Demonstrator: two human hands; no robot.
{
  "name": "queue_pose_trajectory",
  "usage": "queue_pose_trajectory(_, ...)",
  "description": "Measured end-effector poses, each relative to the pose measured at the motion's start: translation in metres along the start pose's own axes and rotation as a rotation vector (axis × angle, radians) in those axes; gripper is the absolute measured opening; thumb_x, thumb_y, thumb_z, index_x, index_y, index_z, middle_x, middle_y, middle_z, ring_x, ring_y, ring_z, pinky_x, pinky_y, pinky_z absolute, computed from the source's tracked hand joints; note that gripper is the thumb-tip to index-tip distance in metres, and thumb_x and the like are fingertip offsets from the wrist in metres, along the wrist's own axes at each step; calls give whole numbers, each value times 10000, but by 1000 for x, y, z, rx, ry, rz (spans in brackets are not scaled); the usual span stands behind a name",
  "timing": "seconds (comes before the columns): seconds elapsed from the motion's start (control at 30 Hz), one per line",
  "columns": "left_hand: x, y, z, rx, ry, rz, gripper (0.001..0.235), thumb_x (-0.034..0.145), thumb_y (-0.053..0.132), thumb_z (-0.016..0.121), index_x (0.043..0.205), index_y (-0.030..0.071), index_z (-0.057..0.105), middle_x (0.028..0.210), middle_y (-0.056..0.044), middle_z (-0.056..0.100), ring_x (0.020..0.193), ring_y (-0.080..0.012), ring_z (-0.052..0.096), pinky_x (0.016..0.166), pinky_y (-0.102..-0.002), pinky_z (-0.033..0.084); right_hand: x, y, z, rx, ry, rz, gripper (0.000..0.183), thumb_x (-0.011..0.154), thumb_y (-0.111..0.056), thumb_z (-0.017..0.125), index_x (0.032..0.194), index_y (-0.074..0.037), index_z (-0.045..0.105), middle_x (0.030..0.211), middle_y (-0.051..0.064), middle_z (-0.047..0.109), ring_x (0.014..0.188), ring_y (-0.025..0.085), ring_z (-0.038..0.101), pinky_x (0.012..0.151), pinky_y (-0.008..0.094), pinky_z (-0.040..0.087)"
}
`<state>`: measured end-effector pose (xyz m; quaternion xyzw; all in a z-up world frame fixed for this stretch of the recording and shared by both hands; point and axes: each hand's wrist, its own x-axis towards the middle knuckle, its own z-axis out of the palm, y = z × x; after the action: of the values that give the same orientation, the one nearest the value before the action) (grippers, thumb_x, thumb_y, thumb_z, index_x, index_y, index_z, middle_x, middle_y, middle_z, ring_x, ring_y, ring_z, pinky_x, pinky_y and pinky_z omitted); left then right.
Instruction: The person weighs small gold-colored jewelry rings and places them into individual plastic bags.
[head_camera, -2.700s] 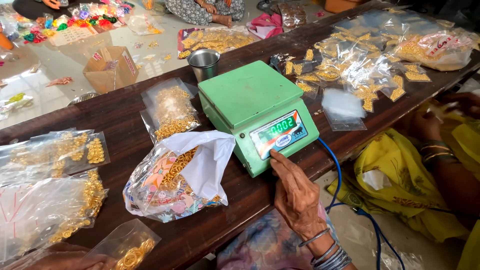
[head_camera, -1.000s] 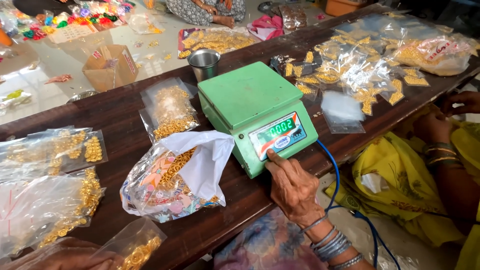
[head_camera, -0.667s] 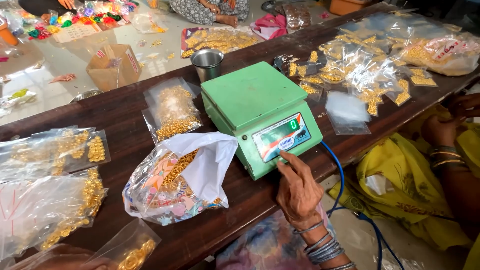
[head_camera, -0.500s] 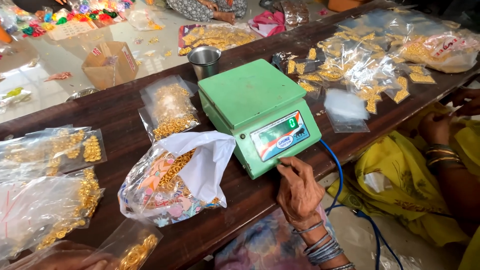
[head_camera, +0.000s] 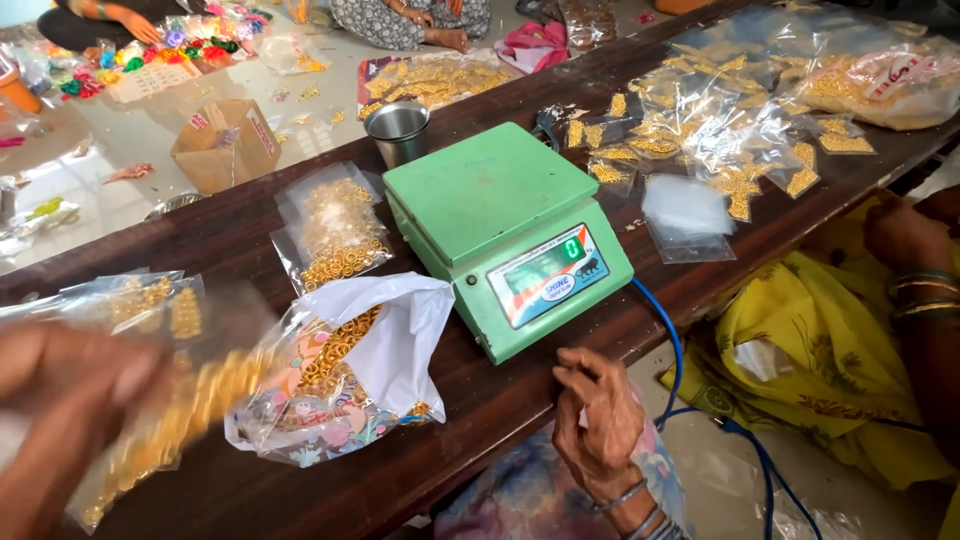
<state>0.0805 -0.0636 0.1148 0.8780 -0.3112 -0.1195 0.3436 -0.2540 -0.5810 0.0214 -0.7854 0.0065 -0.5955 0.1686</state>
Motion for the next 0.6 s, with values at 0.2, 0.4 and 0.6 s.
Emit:
queue_pose_trajectory(0.2,21,344,85,323,480,379,186,991,198,657,1042,32,721,861,-54,748,781,-105,726,766,-251,561,-5,1,-3,62,-34,13,356,757,179,651,1049,-20,618,1097,178,690,941,342,701,763,403,571)
queue_pose_trajectory(0.4,81,379,83,745,392,27,209,962,193,772,811,51,793,658,-144,651,514,-269,600,572,-416,501,-4,1,-8,88,-67,-2,367,733,188,640,1040,-11,630,1123,188,680,990,353,698,805,416,580)
queue_pose_trajectory(0.6,163,379,94,227,167,184,54,848,105,805,832,53,807,722,-97,769,603,-153,685,528,-324,524,-2,-3,-9,74,-91,39,364,727,201,636,1026,-6,644,1124,181,683,1003,350,702,802,410,578)
